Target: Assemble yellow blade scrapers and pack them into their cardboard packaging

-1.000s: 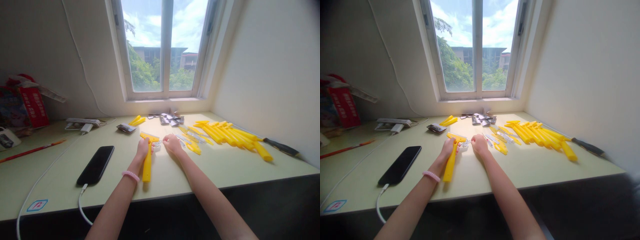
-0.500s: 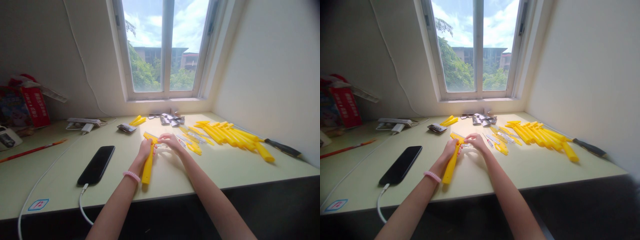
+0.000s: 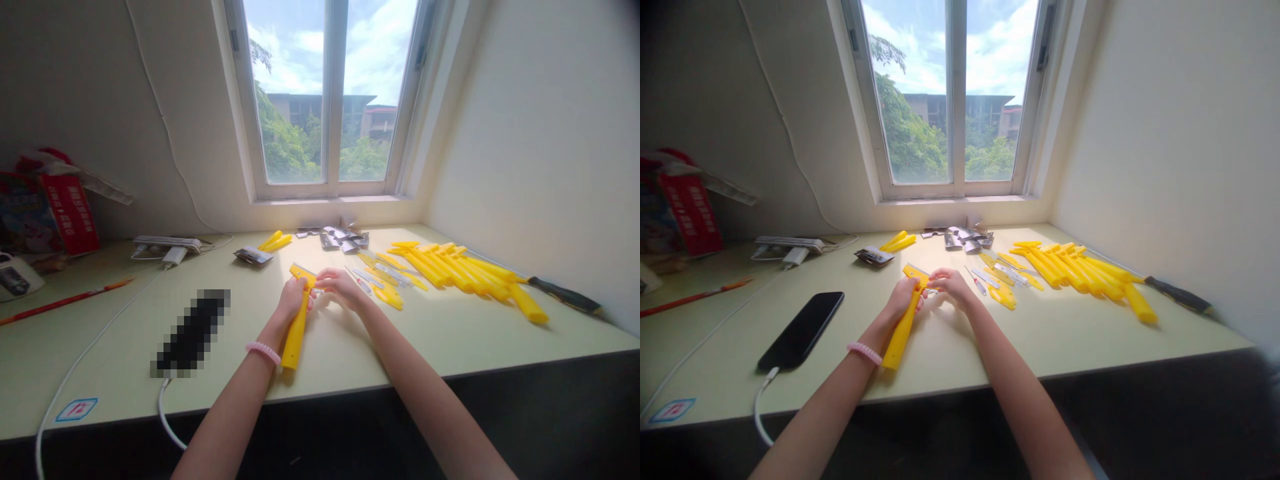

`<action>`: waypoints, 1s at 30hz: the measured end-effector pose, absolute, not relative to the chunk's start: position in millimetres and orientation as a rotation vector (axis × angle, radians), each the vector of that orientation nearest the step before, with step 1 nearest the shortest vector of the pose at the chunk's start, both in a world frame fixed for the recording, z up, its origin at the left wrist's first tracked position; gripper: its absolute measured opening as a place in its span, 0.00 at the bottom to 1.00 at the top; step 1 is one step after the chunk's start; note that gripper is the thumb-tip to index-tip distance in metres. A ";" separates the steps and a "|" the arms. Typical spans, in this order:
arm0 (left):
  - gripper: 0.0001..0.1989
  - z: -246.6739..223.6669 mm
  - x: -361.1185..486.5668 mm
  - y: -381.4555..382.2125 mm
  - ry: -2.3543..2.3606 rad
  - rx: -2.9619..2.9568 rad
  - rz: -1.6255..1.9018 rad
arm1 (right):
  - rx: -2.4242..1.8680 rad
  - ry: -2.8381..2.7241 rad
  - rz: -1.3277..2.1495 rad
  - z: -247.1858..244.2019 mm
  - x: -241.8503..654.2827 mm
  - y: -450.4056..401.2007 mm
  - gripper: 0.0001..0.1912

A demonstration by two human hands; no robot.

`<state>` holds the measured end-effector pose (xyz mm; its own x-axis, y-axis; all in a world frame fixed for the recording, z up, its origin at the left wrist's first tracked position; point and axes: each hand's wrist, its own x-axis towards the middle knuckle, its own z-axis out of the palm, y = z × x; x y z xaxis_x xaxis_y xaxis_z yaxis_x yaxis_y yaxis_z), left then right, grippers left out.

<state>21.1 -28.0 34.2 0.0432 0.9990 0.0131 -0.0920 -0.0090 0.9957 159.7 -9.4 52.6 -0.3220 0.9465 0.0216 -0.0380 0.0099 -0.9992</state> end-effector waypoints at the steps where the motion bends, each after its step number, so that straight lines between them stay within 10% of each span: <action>1: 0.08 34.6 21.2 -28.4 1.102 1.173 1.229 | -0.977 -1.419 1.482 52.2 159.9 -8.8 0.07; 30: 0.10 40.1 23.3 -32.4 1.063 1.171 1.226 | -0.970 -1.271 1.672 47.3 162.0 -4.8 0.03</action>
<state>23.3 -32.4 40.1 0.0677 0.9974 0.0256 -0.1159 -0.0176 0.9931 162.0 -4.8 47.3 -0.3817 0.9185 -0.1031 -0.1467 -0.1704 -0.9744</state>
